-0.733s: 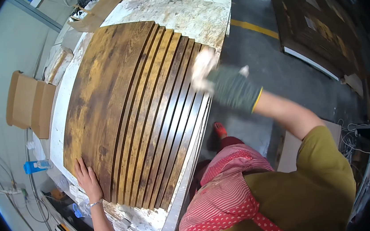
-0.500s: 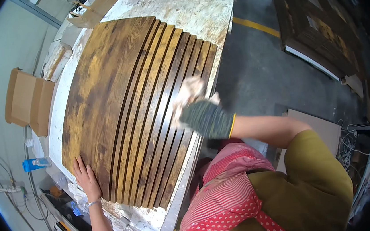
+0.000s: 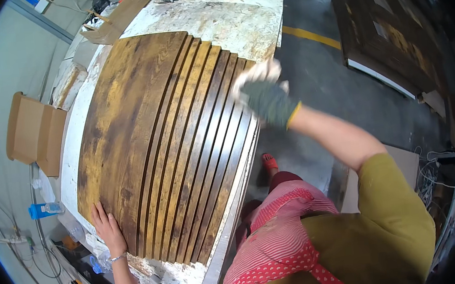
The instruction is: The person wipes down wooden slats on a furniture panel using a cloth, then stacks the panel on top of others on a workbench.
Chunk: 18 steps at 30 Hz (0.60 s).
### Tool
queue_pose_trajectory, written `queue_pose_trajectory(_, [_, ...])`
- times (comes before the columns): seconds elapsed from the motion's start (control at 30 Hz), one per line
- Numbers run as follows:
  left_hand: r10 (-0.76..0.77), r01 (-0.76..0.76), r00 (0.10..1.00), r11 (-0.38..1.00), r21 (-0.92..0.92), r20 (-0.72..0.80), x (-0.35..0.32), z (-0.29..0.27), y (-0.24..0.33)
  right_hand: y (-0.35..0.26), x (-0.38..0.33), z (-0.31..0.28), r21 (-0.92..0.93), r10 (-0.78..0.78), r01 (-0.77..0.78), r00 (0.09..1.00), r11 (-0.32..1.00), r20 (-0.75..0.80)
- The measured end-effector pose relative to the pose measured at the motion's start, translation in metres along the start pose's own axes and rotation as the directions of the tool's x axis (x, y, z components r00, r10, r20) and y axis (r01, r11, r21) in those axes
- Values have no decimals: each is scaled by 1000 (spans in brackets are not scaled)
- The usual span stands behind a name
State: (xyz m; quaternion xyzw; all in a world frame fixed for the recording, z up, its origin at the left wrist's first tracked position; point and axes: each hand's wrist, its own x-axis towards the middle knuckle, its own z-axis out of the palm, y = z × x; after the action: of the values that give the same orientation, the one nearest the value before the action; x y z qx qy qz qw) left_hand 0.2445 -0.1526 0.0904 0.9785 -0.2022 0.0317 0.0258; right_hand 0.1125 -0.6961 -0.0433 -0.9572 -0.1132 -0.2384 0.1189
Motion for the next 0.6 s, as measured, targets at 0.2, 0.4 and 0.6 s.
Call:
queue_pose_trajectory(0.2, [-20, 19, 1000, 1000, 23, 9, 7, 7, -1, 74, 17, -26, 606, 279, -444, 604, -660, 746])
queue_pose_trajectory(0.4, [-10, 10, 1000, 1000, 9, 9, -2, -1, 0, 76, -3, 13, 832, 208, -310, 874, -460, 440])
queue_pose_trajectory(0.6, [-29, 29, 999, 999, 16, 28, -1, 2, 0, 53, 9, -7, 25, -275, -322, 842, -946, 463])
